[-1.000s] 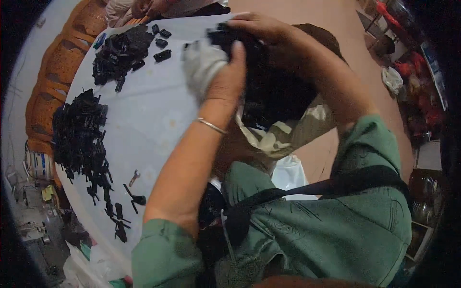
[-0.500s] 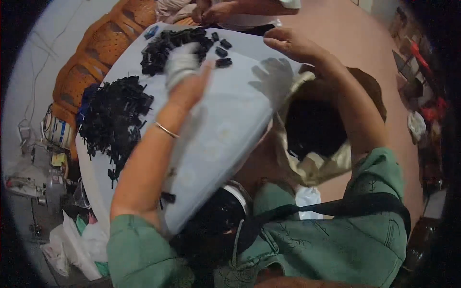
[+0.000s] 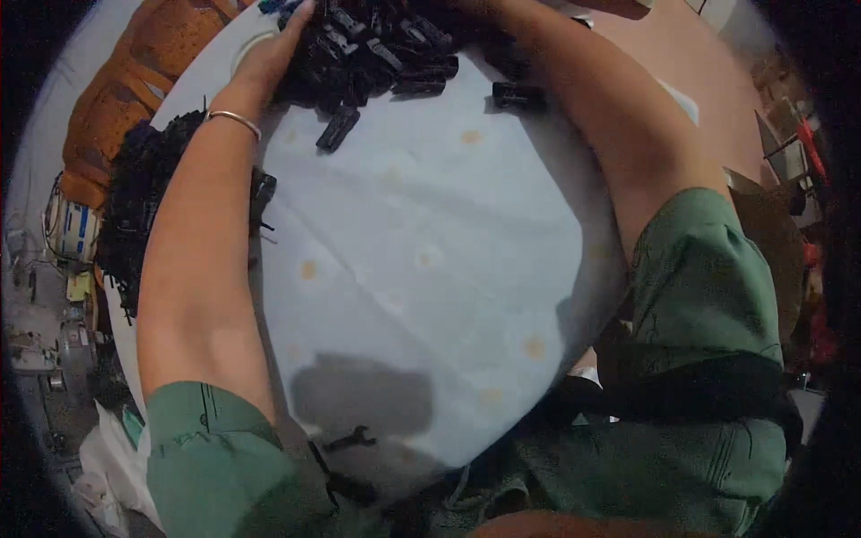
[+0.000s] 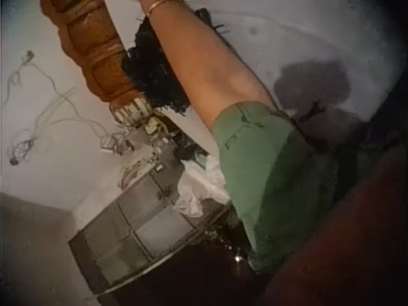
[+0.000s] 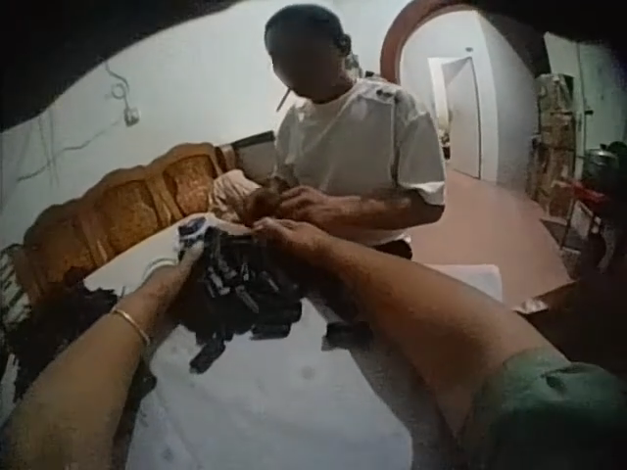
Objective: Cleaning small black components with a cloth and placing them into a container.
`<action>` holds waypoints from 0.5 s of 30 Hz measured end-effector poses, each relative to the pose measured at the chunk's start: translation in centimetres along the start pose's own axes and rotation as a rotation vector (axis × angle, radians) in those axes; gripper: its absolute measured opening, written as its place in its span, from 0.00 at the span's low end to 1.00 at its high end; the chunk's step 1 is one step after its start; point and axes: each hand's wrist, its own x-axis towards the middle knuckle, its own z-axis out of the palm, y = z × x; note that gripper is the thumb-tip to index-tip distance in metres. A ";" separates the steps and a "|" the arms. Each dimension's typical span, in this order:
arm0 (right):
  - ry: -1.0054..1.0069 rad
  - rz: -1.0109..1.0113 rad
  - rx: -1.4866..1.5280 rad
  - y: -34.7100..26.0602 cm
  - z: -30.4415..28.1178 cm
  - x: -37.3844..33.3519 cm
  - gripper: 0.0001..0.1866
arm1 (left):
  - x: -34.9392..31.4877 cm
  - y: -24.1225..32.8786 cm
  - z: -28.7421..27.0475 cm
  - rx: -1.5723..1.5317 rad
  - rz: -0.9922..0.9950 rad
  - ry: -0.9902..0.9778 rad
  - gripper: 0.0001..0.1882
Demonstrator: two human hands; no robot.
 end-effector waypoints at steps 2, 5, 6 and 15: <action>-0.030 0.096 -0.022 -1.1 2.6 0.1 0.25 | -3.5 2.9 0.8 -0.417 -0.251 -0.062 0.35; -0.083 0.336 -0.124 -6.0 5.6 0.0 0.25 | -3.5 -0.2 -0.6 0.023 -0.044 0.094 0.44; -0.092 0.319 -0.123 -5.1 5.7 0.8 0.25 | -3.6 -0.9 -0.9 0.028 -0.045 0.113 0.44; -0.212 0.157 -0.341 -9.0 0.7 -9.4 0.28 | -12.4 8.9 7.8 -0.016 0.136 0.463 0.32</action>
